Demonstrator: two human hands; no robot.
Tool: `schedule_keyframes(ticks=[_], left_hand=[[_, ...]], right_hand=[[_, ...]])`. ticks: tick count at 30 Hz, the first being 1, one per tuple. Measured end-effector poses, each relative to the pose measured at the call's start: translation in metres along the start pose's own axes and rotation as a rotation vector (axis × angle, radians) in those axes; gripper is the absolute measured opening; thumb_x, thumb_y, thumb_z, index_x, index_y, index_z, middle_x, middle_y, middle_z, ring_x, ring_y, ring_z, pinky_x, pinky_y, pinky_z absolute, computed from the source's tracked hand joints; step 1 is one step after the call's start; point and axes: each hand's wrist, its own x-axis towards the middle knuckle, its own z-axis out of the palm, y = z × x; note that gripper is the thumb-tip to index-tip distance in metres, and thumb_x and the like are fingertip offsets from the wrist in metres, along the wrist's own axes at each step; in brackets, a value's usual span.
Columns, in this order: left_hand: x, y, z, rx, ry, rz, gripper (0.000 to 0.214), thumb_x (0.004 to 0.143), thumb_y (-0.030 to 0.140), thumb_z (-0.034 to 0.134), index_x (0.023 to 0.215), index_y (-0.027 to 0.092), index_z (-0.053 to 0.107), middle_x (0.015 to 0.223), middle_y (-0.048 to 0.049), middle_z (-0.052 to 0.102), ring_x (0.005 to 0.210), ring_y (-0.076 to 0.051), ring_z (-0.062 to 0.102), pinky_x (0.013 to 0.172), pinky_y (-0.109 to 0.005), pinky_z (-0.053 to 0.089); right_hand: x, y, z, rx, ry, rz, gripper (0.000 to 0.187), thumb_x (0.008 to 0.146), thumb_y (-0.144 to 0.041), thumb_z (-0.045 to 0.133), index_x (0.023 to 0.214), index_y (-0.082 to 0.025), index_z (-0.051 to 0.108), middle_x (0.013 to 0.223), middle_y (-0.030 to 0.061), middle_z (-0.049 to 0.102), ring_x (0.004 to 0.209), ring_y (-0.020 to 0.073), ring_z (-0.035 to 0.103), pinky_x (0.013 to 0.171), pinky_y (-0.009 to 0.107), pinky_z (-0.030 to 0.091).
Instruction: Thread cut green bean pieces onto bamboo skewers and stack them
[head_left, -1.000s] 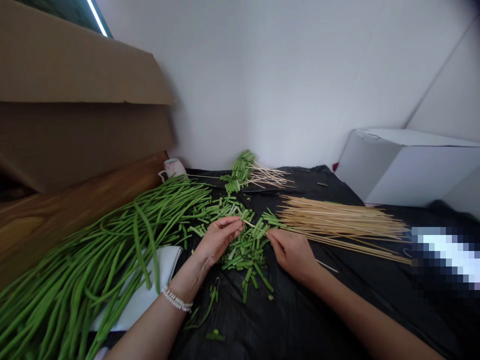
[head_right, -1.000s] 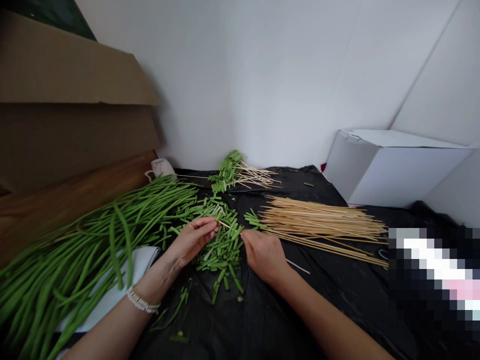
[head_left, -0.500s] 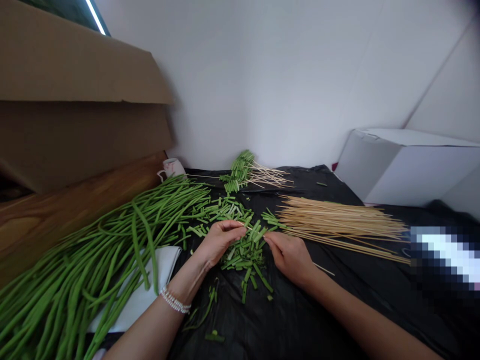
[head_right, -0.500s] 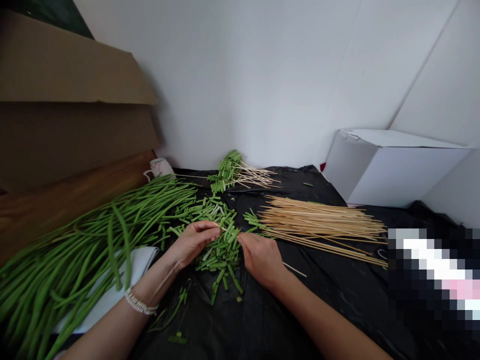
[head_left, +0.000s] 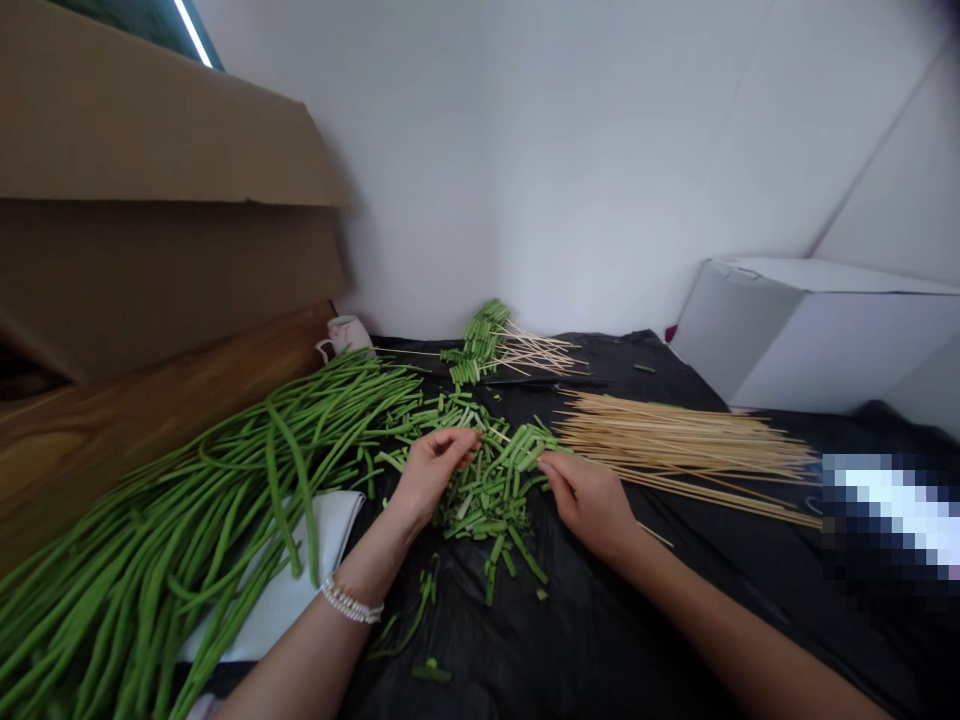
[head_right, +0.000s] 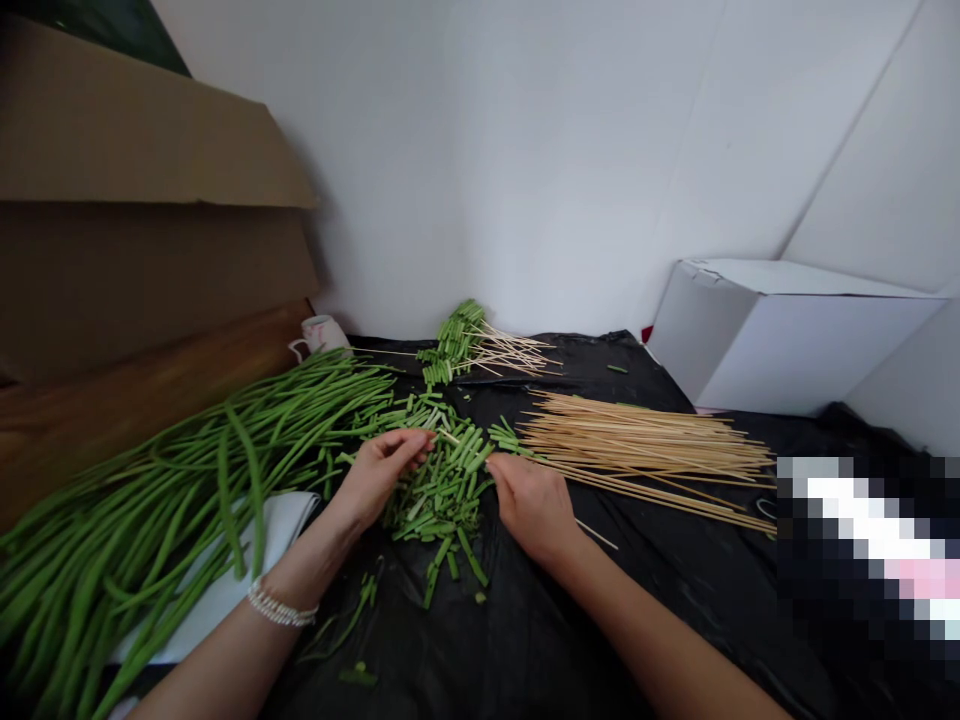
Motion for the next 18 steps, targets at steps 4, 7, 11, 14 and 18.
schedule_keyframes(ticks=[4,7,11,14,18], left_hand=[[0.006,-0.002,-0.009,0.291,0.059,0.169,0.022,0.08,0.034,0.063,0.092,0.018,0.074,0.088,-0.0077,0.072,0.085,-0.022,0.062,0.082,-0.033,0.046],[0.004,-0.008,-0.008,0.573,-0.079,0.342,0.03,0.086,0.03,0.054,0.112,0.024,0.068,0.114,-0.008,0.067,0.112,-0.025,0.054,0.102,-0.04,0.035],[-0.002,-0.015,-0.006,0.895,-0.326,0.431,0.054,0.087,0.041,0.051,0.139,0.028,0.044,0.145,-0.0079,0.042,0.138,-0.027,0.026,0.111,-0.047,0.019],[-0.004,-0.017,-0.006,1.014,-0.377,0.425,0.059,0.086,0.049,0.05,0.141,0.03,0.038,0.144,-0.0084,0.043,0.14,-0.03,0.02,0.111,-0.051,0.014],[-0.002,-0.021,-0.006,1.019,-0.272,0.45,0.057,0.084,0.048,0.053,0.136,0.027,0.046,0.128,-0.0112,0.055,0.131,-0.031,0.034,0.107,-0.049,0.023]], right_hand=[[0.001,0.005,-0.001,-0.001,0.035,0.042,0.025,0.094,-0.026,0.041,0.092,-0.02,0.066,0.08,0.0031,0.071,0.07,0.0144,0.065,0.068,0.023,0.043],[0.001,0.005,-0.001,-0.007,0.023,0.037,0.026,0.094,-0.025,0.041,0.091,-0.021,0.066,0.081,0.0029,0.071,0.071,0.0147,0.065,0.068,0.024,0.043],[0.0,0.004,0.001,-0.025,0.022,0.025,0.025,0.094,-0.025,0.041,0.093,-0.021,0.065,0.084,0.0031,0.072,0.074,0.0156,0.066,0.069,0.024,0.044],[0.0,0.004,0.001,-0.033,0.016,0.026,0.024,0.094,-0.025,0.041,0.093,-0.021,0.065,0.087,0.0037,0.072,0.075,0.0156,0.066,0.069,0.024,0.045],[0.0,0.004,0.001,-0.017,0.016,0.019,0.024,0.094,-0.025,0.041,0.094,-0.021,0.066,0.087,0.0037,0.072,0.076,0.0149,0.067,0.07,0.024,0.046]])
